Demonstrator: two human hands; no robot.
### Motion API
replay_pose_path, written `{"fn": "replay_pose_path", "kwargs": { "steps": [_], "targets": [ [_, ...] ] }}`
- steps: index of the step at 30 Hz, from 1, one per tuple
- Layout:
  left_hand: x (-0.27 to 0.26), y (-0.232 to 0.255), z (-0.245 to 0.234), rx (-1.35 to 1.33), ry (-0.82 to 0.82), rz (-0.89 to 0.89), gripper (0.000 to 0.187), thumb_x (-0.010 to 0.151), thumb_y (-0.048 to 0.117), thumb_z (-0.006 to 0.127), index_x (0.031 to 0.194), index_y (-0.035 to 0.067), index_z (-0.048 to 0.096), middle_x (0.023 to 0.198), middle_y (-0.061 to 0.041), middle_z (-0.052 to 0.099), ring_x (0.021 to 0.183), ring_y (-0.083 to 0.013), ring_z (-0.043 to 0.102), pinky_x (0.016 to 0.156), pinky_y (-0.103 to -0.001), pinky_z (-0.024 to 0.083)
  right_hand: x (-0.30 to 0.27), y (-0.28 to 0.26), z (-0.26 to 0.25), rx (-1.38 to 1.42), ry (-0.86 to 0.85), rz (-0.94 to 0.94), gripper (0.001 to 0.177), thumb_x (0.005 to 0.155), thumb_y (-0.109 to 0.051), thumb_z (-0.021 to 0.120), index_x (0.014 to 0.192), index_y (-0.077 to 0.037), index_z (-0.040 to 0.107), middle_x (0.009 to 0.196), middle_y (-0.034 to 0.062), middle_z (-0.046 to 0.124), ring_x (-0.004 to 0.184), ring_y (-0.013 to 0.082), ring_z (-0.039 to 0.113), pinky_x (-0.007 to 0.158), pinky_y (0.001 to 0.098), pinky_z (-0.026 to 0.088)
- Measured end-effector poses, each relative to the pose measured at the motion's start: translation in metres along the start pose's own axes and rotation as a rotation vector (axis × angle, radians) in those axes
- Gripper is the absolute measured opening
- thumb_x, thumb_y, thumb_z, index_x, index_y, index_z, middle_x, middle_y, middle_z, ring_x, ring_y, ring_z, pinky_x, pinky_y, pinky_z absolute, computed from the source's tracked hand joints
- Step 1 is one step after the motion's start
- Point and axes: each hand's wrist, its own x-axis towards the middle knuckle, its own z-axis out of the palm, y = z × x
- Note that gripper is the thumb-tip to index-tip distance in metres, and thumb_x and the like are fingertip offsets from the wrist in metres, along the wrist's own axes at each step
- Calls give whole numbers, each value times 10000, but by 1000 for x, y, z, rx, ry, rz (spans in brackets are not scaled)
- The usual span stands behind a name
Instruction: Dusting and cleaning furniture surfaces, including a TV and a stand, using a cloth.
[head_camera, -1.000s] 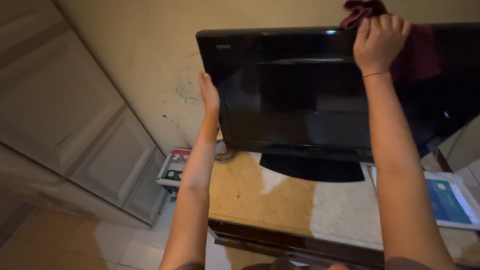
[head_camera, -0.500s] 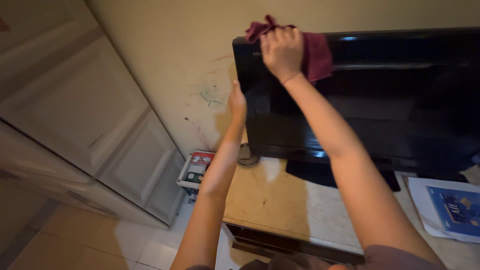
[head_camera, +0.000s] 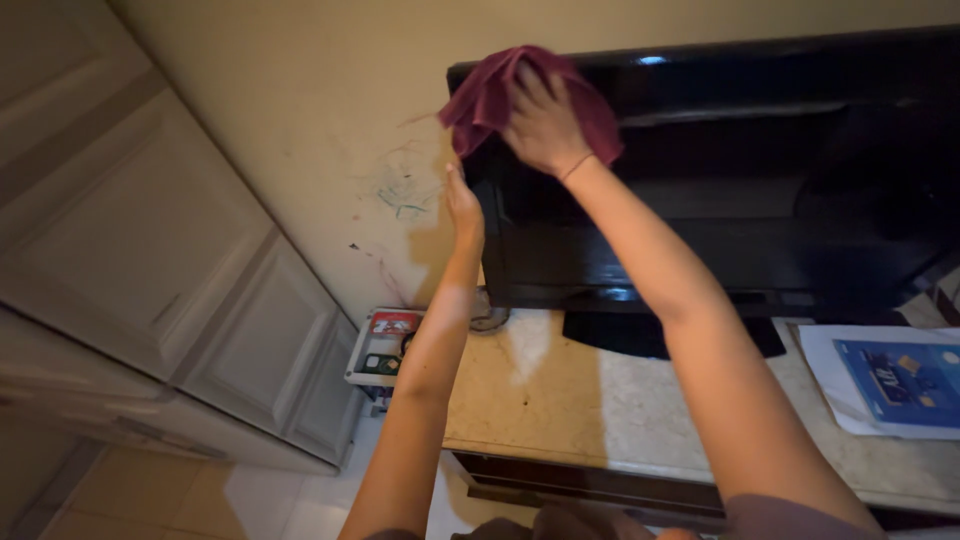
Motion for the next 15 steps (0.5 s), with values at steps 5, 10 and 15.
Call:
{"fn": "replay_pose_path", "kwargs": {
  "steps": [5,10,15],
  "targets": [
    [2,-7,9,26,61,20,671,1119,460,328,1460,-94,490,1542,-255,489,1472,-335,432,1234,-365,284,-41,41,-80,-84,-78,167,437,1105,-414,557,1432,-138,643,1578,202,491,1506,449,342,1184,680,228],
    [-1,2,16,20,61,63,664,1114,448,323,1469,-82,505,1533,-248,518,1460,-332,457,1232,-366,295,-84,89,-129,-83,-197,404,613,1156,-496,414,1579,-66,521,1625,241,427,1507,492,298,1152,746,192],
    [-14,26,22,-54,42,43,661,1104,441,315,1482,-73,490,1535,-235,519,1448,-328,464,1216,-373,308,-133,135,-170,-181,-302,521,564,1152,-485,365,1541,-104,513,1649,238,396,1551,504,264,1201,752,139]
  ]
}}
